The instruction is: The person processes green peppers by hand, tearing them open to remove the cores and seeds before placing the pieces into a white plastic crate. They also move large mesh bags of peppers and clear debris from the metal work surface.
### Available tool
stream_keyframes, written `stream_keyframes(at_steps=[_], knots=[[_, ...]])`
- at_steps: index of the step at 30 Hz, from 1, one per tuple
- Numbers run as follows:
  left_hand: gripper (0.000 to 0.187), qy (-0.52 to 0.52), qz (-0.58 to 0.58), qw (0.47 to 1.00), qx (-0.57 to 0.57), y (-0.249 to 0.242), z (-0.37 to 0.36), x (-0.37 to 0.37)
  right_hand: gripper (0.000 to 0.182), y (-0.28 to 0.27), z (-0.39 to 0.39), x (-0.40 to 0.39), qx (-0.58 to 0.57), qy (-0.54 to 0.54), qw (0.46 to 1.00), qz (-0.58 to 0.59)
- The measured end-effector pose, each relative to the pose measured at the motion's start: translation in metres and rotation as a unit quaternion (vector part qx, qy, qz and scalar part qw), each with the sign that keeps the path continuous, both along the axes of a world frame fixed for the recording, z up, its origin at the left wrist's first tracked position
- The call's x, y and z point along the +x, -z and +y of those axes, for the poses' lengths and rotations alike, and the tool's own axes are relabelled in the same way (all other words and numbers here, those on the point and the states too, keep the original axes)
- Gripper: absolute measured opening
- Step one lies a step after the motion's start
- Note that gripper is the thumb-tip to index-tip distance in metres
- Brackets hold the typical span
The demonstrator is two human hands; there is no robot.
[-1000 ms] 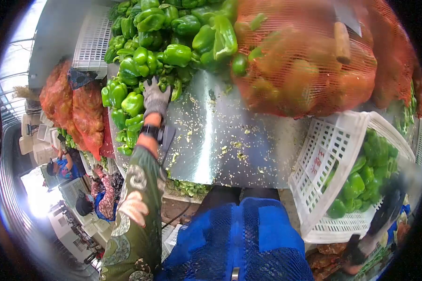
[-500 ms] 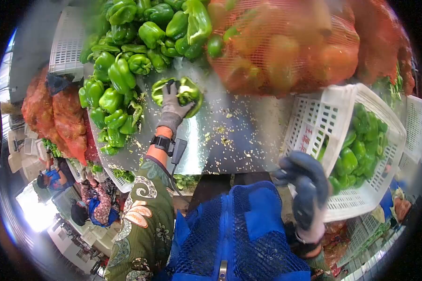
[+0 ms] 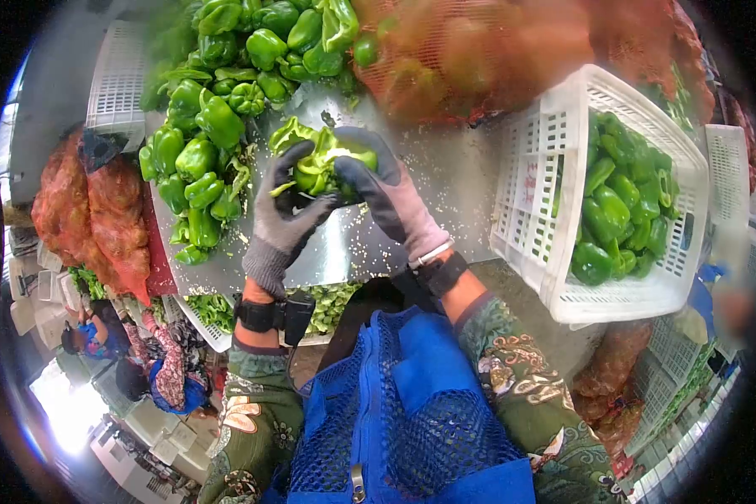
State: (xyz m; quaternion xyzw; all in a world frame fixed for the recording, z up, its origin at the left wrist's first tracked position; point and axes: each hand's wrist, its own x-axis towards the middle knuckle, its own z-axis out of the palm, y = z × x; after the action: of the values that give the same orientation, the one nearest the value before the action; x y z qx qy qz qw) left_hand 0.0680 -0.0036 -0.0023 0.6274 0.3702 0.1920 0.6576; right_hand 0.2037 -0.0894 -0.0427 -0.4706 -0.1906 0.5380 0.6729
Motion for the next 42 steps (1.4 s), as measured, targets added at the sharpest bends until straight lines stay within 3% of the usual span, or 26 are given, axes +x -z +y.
stream_keyframes(at_steps=[1,4,5,7,8,9,12,13,16,20,21,24,26,28,30,31,33,35,37,38,39,41,42], knots=[[0.051,0.005,0.021,0.995,0.093,-0.003,-0.002,-0.008,0.035,-0.02,-0.006,-0.003,-0.019,0.002,0.995,-0.1],[0.058,-0.023,-0.016,0.999,0.029,0.002,-0.022,-0.023,0.031,-0.035,-0.019,-0.017,-0.028,-0.001,0.999,-0.031],[0.057,-0.066,-0.064,0.995,-0.047,0.0,-0.034,-0.023,0.028,-0.041,-0.02,-0.025,0.002,0.041,0.997,-0.06],[0.049,-0.054,0.037,0.971,0.228,-0.009,-0.044,-0.024,0.026,-0.048,-0.023,-0.033,-0.016,0.073,0.984,-0.161],[0.046,-0.052,0.101,0.929,0.351,-0.018,-0.049,-0.025,0.026,-0.051,-0.026,-0.036,-0.024,0.089,0.973,-0.211],[0.041,-0.078,0.095,0.946,0.3,-0.015,-0.054,-0.025,0.024,-0.057,-0.029,-0.041,-0.035,0.094,0.975,-0.2],[0.04,-0.094,0.056,0.943,0.315,-0.021,-0.063,-0.031,0.021,-0.068,-0.033,-0.051,-0.041,0.101,0.975,-0.192],[0.039,-0.113,-0.02,0.966,0.232,-0.025,-0.066,-0.032,0.02,-0.066,-0.035,-0.052,-0.026,0.096,0.973,-0.207],[0.038,-0.117,-0.059,0.974,0.185,-0.039,-0.068,-0.037,0.02,-0.079,-0.033,-0.056,-0.008,0.108,0.978,-0.177],[0.039,-0.093,-0.021,0.917,0.388,-0.048,-0.068,-0.037,0.019,-0.089,-0.03,-0.054,-0.037,0.126,0.984,-0.122],[0.041,-0.091,-0.022,0.897,0.431,-0.052,-0.07,-0.034,0.019,-0.083,-0.029,-0.056,0.013,0.147,0.982,-0.122],[0.041,-0.11,-0.017,0.873,0.474,-0.049,-0.071,-0.031,0.022,-0.064,-0.022,-0.058,0.086,0.158,0.979,-0.096],[0.033,-0.095,-0.009,0.855,0.51,-0.056,-0.071,-0.031,0.026,-0.063,-0.023,-0.052,0.024,0.109,0.993,-0.042],[0.032,-0.101,0.015,0.85,0.516,-0.055,-0.069,-0.031,0.031,-0.049,-0.021,-0.049,0.074,0.062,0.982,-0.163],[0.032,-0.152,0.001,0.879,0.451,-0.053,-0.067,-0.035,0.037,-0.05,-0.02,-0.048,0.066,0.05,0.971,-0.224],[0.033,-0.216,-0.046,0.921,0.322,-0.041,-0.065,-0.034,0.04,-0.079,-0.022,-0.052,0.034,0.058,0.972,-0.225],[0.035,-0.28,-0.194,0.939,0.051,-0.035,-0.066,-0.031,0.047,-0.088,-0.024,-0.065,0.042,0.053,0.986,-0.154],[0.03,-0.321,-0.159,0.934,-0.016,-0.017,-0.064,-0.03,0.05,-0.088,-0.025,-0.075,0.058,0.04,0.995,-0.065],[0.026,-0.301,-0.224,0.923,-0.085,-0.03,-0.081,-0.023,0.048,-0.055,-0.015,-0.074,0.087,0.034,0.992,0.08],[0.022,-0.295,-0.184,0.937,-0.028,-0.028,-0.087,-0.023,0.048,-0.033,-0.007,-0.071,0.105,0.041,0.979,0.171],[0.019,-0.291,-0.142,0.946,0.029,-0.026,-0.092,-0.024,0.046,-0.027,-0.009,-0.062,0.169,0.086,0.96,-0.205],[0.019,-0.286,-0.141,0.948,0.0,-0.008,-0.085,-0.024,0.043,-0.017,-0.013,-0.057,0.225,0.11,0.861,-0.442],[0.024,-0.218,-0.169,0.961,-0.035,-0.018,-0.078,-0.028,0.044,-0.044,-0.011,-0.063,0.238,0.1,0.909,-0.327]])
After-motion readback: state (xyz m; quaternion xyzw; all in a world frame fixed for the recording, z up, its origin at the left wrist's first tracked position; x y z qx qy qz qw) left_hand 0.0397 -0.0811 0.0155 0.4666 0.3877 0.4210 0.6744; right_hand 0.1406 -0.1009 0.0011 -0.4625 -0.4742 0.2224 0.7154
